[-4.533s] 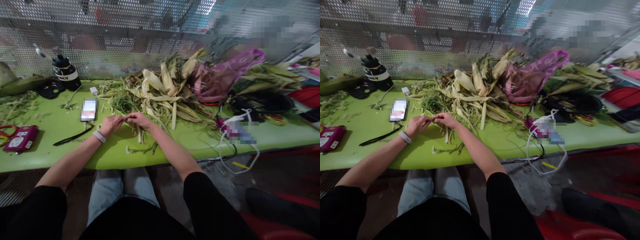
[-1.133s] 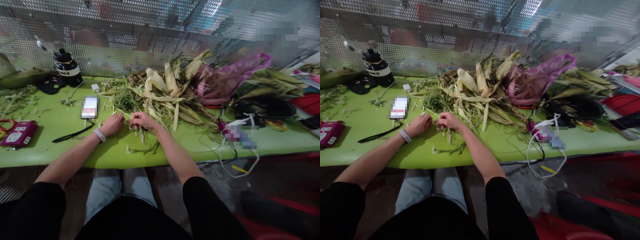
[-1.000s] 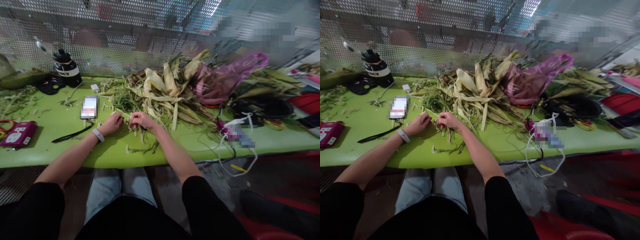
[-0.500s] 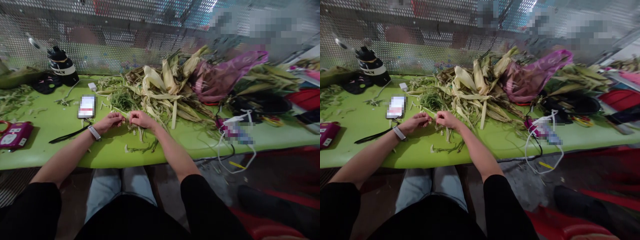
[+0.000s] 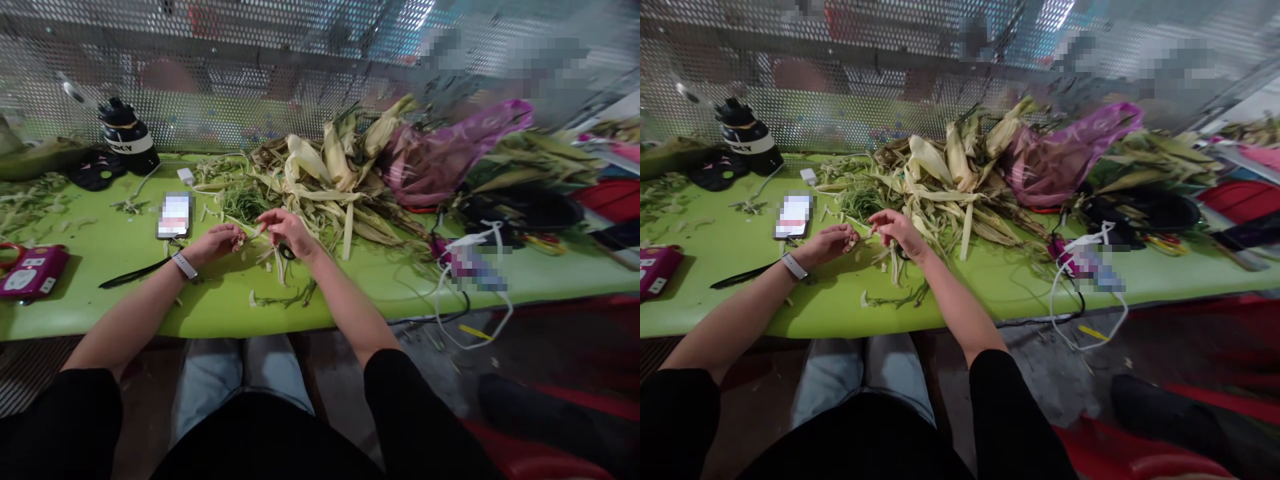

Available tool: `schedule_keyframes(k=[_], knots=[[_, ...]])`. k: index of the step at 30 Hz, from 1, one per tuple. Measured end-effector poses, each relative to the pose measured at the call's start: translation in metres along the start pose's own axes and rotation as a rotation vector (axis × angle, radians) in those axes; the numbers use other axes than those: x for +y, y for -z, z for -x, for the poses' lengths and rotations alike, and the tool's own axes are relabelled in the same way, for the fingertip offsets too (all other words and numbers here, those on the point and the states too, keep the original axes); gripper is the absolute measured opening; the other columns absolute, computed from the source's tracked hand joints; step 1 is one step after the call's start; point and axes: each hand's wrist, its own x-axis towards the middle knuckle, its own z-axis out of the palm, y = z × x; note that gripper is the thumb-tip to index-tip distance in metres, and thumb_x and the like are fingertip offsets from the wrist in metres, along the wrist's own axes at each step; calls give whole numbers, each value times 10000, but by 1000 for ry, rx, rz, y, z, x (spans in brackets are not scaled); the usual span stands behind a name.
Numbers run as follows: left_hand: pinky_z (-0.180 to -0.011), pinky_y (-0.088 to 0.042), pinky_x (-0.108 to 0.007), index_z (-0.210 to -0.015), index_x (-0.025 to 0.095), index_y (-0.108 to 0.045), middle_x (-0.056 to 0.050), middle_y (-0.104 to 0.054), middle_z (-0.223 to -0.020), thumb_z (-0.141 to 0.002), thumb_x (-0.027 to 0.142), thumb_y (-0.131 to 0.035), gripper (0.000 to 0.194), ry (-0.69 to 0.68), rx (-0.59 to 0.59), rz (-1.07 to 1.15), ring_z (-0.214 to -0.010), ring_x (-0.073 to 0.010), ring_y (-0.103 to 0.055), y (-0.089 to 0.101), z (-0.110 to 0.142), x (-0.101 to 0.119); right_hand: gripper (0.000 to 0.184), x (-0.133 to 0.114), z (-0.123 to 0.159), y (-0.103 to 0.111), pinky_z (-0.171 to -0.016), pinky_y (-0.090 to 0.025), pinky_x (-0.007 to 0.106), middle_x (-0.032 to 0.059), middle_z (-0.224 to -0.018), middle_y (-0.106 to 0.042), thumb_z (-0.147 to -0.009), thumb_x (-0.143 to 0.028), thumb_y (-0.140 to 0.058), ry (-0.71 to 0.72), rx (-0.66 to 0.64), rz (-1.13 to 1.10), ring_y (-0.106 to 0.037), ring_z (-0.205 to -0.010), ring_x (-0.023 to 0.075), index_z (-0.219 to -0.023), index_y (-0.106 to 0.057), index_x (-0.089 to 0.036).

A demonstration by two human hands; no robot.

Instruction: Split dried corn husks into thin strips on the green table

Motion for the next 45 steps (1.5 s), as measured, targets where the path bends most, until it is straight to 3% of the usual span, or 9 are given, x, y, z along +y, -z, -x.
schedule_keyframes(k=[4, 8, 16, 23, 28, 33, 38, 40, 45], knots=[[-407, -345, -177, -737, 114, -633, -18, -613, -692, -741, 235, -776, 187, 44, -65, 96, -444, -44, -448, -3, 3, 8, 424, -9, 4, -3, -530, -395, 207, 39, -1124, -647, -777, -290, -611, 0, -48, 117, -450, -587, 58, -1192, -601, -198], [-410, -349, -169, -760, 100, -652, -36, -635, -726, -760, 230, -764, 172, 36, -57, 65, -465, -42, -469, -5, 5, 7, 424, -12, 7, -11, -540, -413, 213, 21, -886, -679, -832, -357, -594, -122, -171, 125, -507, -605, 90, -1211, -603, -168], [-418, -324, -149, -760, 89, -686, -18, -624, -655, -709, 257, -827, 225, -77, 77, 24, -467, -27, -436, -5, 0, 1, 377, 8, 1, -19, -543, -401, 231, -24, -672, -580, -687, -465, -756, -149, -114, 184, -490, -573, 95, -850, -621, -152], [-508, -412, -164, -884, 121, -686, -25, -681, -861, -696, 326, -851, 323, -137, 173, -24, -545, -28, -512, -3, -1, -3, 359, 23, -4, -23, -550, -337, 229, -29, -672, -547, -714, -472, -720, -94, -62, 302, -445, -582, 84, -826, -628, -145], [-661, -470, -214, -1006, 150, -697, -31, -694, -897, -679, 289, -866, 394, -245, 229, -296, -750, -99, -620, -3, 0, -2, 371, 20, -4, -26, -509, -294, 225, -57, -602, -485, -739, -506, -695, -132, -45, 216, -402, -522, 78, -840, -613, -159], [-654, -447, -229, -718, 119, -696, -26, -679, -719, -686, 316, -852, 253, -202, 243, -299, -662, -97, -594, -2, -1, -6, 329, 18, -1, -25, -534, -298, 230, -47, -616, -476, -792, -496, -643, -49, -73, 391, -394, -550, 88, -763, -555, -179], [-578, -419, -232, -708, 110, -699, -22, -650, -637, -673, 274, -861, 233, 59, 260, -209, -562, -89, -551, 2, 0, -4, 256, 18, 0, -25, -594, -331, 240, -3, -717, -563, -818, -425, -620, 105, -91, 626, -456, -626, 108, -807, -601, -170], [-573, -414, -230, -713, 108, -696, -17, -642, -642, -677, 287, -860, 246, 63, 278, -206, -557, -82, -539, 1, 0, -3, 261, 19, 0, -26, -587, -340, 240, -3, -716, -563, -826, -429, -619, 104, -91, 587, -459, -612, 106, -824, -605, -168], [-755, -483, -239, -935, 141, -705, -35, -711, -925, -711, 322, -841, 318, -178, 231, -210, -801, -108, -642, -9, 2, -4, 339, 21, -5, -27, -525, -378, 228, -29, -673, -527, -788, -501, -655, -18, 81, 252, -464, -556, 98, -860, -609, -173]])
